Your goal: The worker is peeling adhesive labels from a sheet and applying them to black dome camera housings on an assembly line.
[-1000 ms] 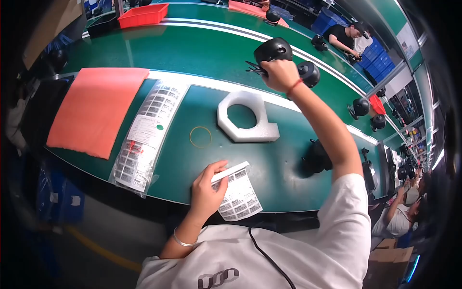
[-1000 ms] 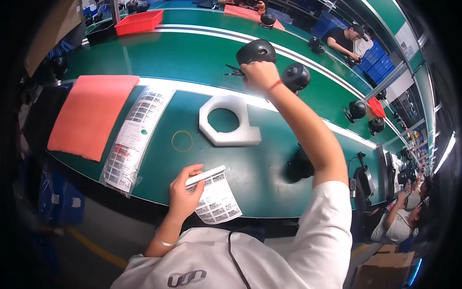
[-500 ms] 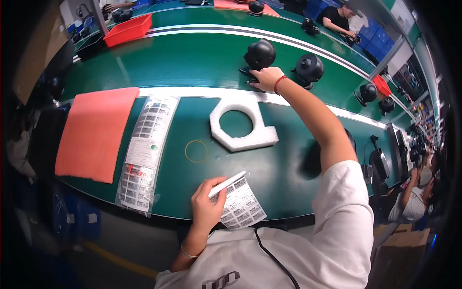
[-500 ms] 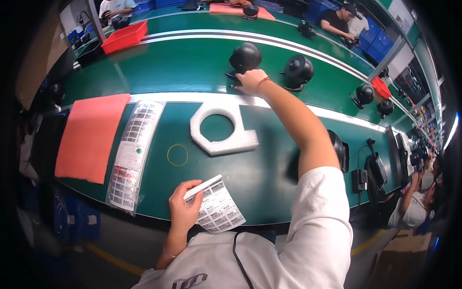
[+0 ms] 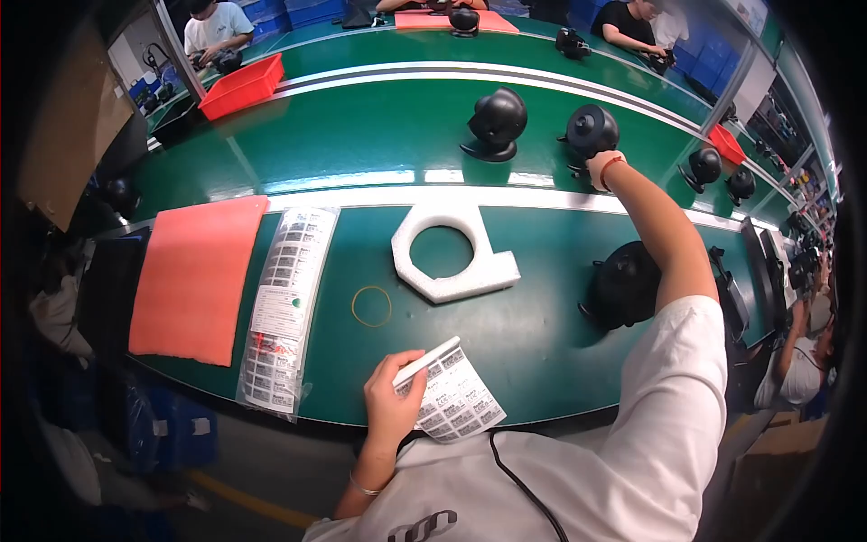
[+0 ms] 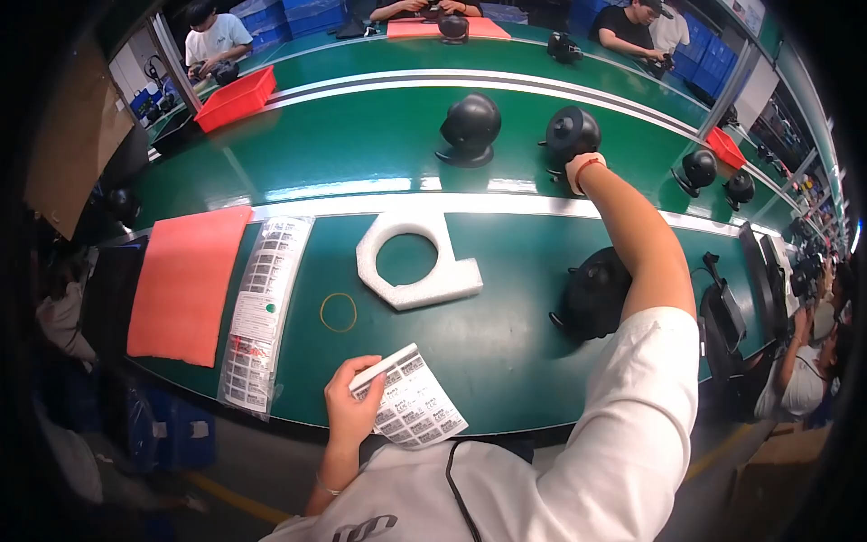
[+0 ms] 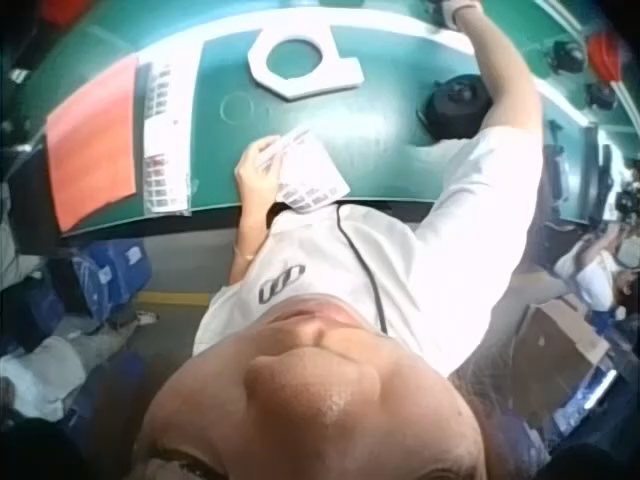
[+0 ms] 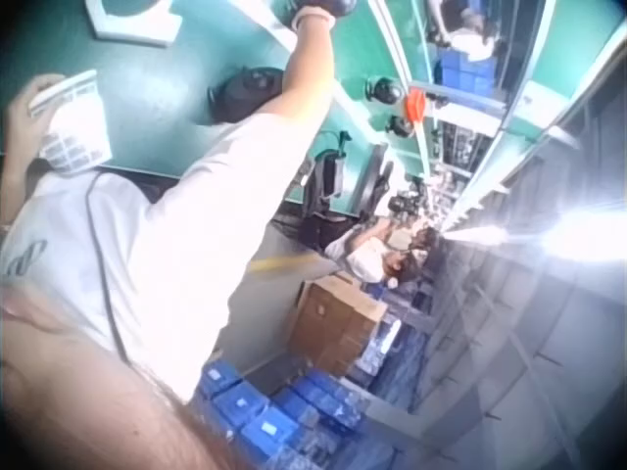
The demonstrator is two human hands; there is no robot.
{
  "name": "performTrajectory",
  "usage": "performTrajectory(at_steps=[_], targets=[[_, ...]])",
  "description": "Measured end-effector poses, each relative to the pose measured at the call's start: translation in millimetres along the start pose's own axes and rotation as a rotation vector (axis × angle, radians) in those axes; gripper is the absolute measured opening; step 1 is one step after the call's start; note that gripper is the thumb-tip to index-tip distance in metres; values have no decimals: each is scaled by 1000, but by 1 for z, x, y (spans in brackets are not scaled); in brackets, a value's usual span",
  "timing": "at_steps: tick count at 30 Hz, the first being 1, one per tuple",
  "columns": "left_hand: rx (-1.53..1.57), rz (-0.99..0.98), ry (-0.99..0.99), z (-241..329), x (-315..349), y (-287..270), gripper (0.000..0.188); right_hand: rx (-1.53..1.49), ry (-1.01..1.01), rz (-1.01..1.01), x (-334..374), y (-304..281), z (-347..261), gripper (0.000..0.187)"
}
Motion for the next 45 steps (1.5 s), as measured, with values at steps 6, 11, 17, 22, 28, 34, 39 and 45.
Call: performTrajectory(at_steps=[6,11,17,22,28,34,39,45], targets=[[-28,-15,20,0,4,0,20,-5,7,89,13,-21,2,27],[-6,-8,-3,-7,3,-1,21,58,6,211,35,-51,5,27],[150,10,-60,-10,2,-1,44,-272,164,561,104,-98,44,21],[294,-12,-10,-8,1,-1,64,-447,-141,876,208,-152,8,27],[268,23,13,-8,3,-7,63,-550,-566,1076,308,-212,-80,22],[421,56,-36,-13,4,-5,44,-593,-662,1024,278,-216,-122,26],[451,38,-105,-17,3,-6,29,-604,-552,1059,280,-215,-126,24],[454,55,-132,-18,3,-6,14,-844,-311,1386,313,-208,-123,30]])
Point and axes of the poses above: each hand's wrist, its own x-axis away from the middle knuckle, its own y-axis out of the palm, z = x × y, the point moved 7 cm from there along -x, towards the middle knuckle, and after that the axes turned 7 degrees about x, right-handed, at the moved point
